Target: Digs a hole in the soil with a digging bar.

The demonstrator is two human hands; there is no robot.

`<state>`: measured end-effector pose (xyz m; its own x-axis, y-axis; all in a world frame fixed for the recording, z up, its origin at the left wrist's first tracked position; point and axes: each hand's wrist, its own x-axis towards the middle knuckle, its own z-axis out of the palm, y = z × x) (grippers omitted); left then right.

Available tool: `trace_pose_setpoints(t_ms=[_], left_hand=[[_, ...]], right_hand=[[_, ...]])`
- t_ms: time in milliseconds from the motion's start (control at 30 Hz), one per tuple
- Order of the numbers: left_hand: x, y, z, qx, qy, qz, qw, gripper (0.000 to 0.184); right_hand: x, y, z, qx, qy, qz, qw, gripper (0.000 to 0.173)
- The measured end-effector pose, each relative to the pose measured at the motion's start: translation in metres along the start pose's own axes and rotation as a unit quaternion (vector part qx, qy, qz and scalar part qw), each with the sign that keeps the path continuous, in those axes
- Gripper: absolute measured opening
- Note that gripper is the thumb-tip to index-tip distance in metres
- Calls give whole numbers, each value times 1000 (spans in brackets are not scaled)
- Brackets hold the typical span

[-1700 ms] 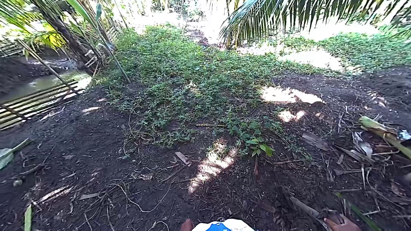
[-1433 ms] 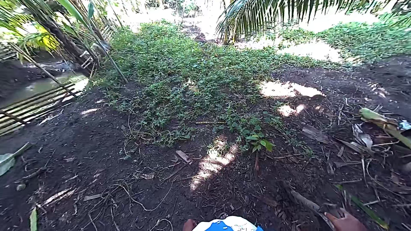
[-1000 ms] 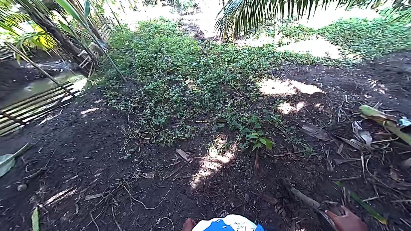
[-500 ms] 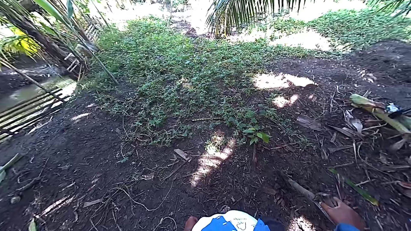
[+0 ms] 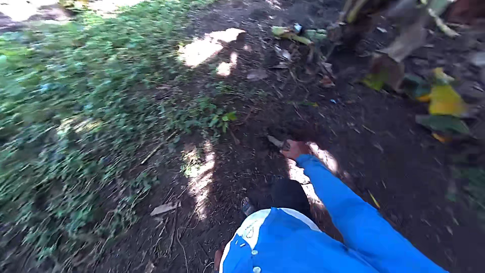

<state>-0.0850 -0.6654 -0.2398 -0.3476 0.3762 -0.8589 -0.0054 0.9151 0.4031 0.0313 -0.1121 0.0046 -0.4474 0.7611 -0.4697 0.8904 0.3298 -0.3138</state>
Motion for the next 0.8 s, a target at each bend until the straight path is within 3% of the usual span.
trace_pose_setpoints(t_ms=[67, 133, 300, 433, 533, 600, 667, 733, 800], left_hand=[[-10, 34, -13, 69, 9, -74, 995, 32], [-22, 61, -35, 113, 10, -52, 992, 32], [-31, 134, -67, -27, 55, -57, 997, 32], [-33, 199, -51, -73, 36, -35, 996, 38], [-30, 267, -13, -106, -28, -8, 994, 51], [-27, 315, 27, -135, -99, 1, 986, 67], [-33, 367, 78, -174, -187, -13, 967, 82], [-34, 411, 136, -221, -246, -25, 944, 88], [-38, 451, 197, -244, -264, -20, 933, 85]], right_hand=[[-5, 6, 14, 19, -4, 0, 1000, 63], [-14, 17, 29, 36, -16, -2, 999, 59], [-42, 61, 56, 41, -50, -12, 998, 55], [-70, 83, 89, 95, -121, -1, 988, 59], [-106, 80, 101, 210, -108, 41, 971, 62], [-138, 80, 93, 404, -21, 102, 909, 50], [-165, 86, 81, 604, 93, 161, 775, 26], [-178, 105, 66, 705, 145, 201, 664, 17], [-188, 133, 58, 741, 175, 253, 597, 13]])
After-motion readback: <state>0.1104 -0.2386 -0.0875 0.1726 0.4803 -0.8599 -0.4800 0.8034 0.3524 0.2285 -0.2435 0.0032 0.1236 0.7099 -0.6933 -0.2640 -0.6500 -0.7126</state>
